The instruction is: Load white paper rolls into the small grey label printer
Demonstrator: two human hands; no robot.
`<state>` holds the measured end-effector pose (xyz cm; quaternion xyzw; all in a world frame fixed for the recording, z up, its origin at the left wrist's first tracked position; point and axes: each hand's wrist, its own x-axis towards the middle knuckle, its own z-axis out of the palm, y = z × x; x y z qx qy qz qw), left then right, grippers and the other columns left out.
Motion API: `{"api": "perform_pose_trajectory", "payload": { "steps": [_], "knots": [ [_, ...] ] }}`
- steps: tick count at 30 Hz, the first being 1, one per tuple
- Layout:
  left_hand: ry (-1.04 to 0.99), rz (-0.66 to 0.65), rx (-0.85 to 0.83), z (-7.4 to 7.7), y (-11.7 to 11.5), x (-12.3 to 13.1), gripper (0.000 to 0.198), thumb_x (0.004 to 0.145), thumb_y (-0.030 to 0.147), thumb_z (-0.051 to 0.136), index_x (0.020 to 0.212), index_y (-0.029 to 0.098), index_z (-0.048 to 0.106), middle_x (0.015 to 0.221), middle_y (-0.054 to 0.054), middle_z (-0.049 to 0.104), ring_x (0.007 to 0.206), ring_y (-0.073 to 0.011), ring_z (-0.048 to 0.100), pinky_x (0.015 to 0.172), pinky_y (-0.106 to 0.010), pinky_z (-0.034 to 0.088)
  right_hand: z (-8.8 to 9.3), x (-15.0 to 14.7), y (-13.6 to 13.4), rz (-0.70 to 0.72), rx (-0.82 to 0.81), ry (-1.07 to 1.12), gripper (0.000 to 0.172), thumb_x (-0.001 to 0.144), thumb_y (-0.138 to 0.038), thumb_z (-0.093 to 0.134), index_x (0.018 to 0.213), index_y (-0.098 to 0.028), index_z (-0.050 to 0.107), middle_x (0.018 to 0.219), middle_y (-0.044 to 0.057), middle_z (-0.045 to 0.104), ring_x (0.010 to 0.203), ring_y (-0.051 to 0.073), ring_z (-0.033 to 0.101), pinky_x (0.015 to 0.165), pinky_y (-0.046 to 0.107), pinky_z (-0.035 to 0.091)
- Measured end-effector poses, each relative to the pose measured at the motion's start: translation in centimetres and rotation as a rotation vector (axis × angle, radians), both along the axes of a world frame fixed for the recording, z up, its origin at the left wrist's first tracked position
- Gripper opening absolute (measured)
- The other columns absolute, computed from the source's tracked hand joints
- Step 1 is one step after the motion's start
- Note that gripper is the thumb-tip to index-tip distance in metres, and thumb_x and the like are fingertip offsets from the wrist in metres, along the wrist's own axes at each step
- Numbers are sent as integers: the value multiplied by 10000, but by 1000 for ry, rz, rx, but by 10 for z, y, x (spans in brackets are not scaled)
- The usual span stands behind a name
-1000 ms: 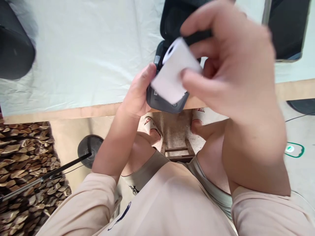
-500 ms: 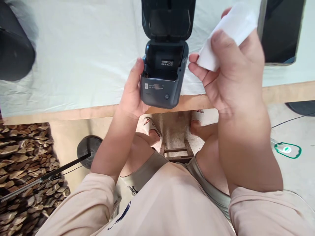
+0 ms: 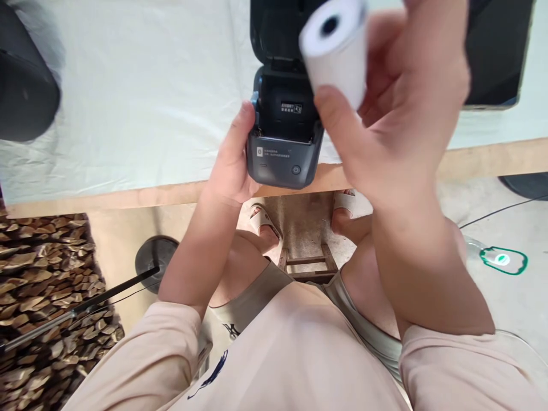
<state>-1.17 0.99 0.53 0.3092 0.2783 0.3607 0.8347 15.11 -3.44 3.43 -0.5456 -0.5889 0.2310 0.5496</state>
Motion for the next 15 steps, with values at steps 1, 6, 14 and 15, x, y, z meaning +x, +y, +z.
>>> {"api": "perform_pose_trajectory", "payload": {
  "steps": [1, 6, 14, 15],
  "knots": [
    [0, 3, 2, 0, -1, 0, 260, 905, 404, 447, 929, 200, 607, 850, -9, 626, 850, -119, 650, 731, -219, 473, 0, -1, -2, -17, 35, -144, 578, 815, -299, 586, 1359, -382, 411, 1093, -57, 602, 994, 103, 603, 877, 264, 520],
    [44, 37, 120, 5, -7, 1, 183, 884, 348, 514, 904, 183, 591, 752, 16, 539, 759, -60, 593, 641, -164, 444, 1, -1, -5, -39, 26, -648, 417, 793, -242, 552, 1208, -247, 518, 1087, -12, 605, 1039, 167, 616, 863, 318, 506],
    [76, 27, 134, 4, -6, 1, 224, 871, 378, 524, 942, 178, 595, 791, 17, 570, 1039, -132, 641, 762, -190, 511, 1, 2, -1, -94, 46, -794, 274, 813, -277, 523, 1084, -258, 561, 1076, -33, 643, 911, 144, 635, 773, 300, 490],
    [82, 25, 134, 4, -6, 1, 214, 878, 365, 512, 946, 178, 593, 794, 20, 567, 1055, -129, 638, 787, -195, 514, 0, 1, -1, -92, 33, -804, 273, 811, -280, 523, 1080, -256, 566, 1082, -32, 647, 944, 158, 642, 789, 309, 497]
  ]
}}
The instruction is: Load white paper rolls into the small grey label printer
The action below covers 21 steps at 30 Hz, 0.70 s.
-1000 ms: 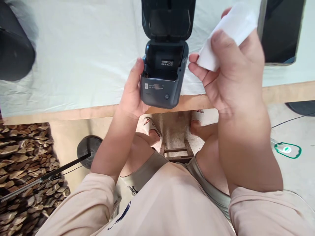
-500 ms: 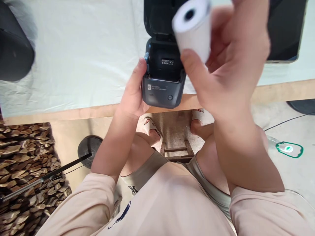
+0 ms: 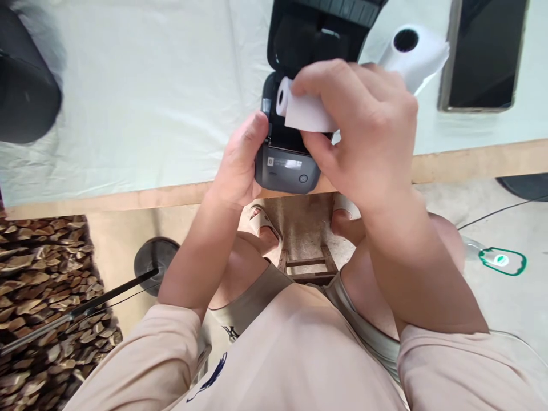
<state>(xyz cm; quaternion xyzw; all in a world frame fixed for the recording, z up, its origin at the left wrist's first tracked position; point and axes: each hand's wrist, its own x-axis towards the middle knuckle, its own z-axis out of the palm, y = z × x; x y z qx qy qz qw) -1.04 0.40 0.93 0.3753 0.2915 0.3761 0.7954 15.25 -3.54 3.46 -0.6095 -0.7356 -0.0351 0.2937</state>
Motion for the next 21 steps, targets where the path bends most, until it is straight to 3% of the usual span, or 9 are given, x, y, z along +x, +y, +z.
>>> {"api": "perform_pose_trajectory", "payload": {
  "steps": [4, 8, 12, 15, 18, 21],
  "knots": [
    [17, 5, -55, 2, 0, 0, 204, 872, 366, 527, 935, 184, 594, 816, 5, 590, 1053, -129, 635, 779, -183, 523, -4, -1, 0, -17, -52, 29, 191, 829, -326, 524, 988, -264, 609, 1043, -55, 674, 955, 178, 667, 802, 353, 513],
    [-48, 6, -99, 1, 2, 0, 231, 860, 420, 532, 900, 200, 587, 826, -23, 633, 1018, -169, 650, 658, -185, 521, -5, -3, -3, -18, 75, 118, 126, 834, -313, 517, 874, -238, 610, 900, -52, 680, 914, 154, 657, 867, 389, 498],
    [-99, 21, -123, -1, 4, -2, 213, 847, 401, 550, 890, 195, 583, 789, -24, 622, 1062, -193, 649, 895, -285, 536, -3, -5, -4, 223, 45, 119, 101, 776, -318, 611, 860, -263, 604, 902, -48, 672, 944, 171, 632, 847, 398, 480],
    [-59, 53, -124, 0, 2, -4, 123, 794, 236, 622, 904, 193, 588, 784, -2, 613, 1064, -188, 653, 1035, -355, 475, -1, -7, -3, 320, 26, 225, 128, 772, -348, 628, 870, -270, 604, 908, -39, 667, 948, 168, 625, 862, 394, 484],
    [8, 45, -87, 2, 0, -4, 203, 760, 134, 615, 951, 201, 600, 816, 12, 639, 1141, -202, 628, 1048, -367, 473, 0, -11, -3, 125, 114, 504, 145, 825, -374, 562, 905, -267, 618, 899, -19, 626, 914, 116, 604, 835, 314, 511],
    [74, 23, -69, 4, -1, -3, 336, 699, 88, 646, 1012, 201, 601, 838, 23, 647, 1175, -223, 613, 1035, -372, 486, 0, -11, 0, -36, 201, 695, 279, 828, -451, 556, 1099, -384, 562, 1148, -75, 541, 1211, 116, 521, 967, 260, 496]
  ]
}}
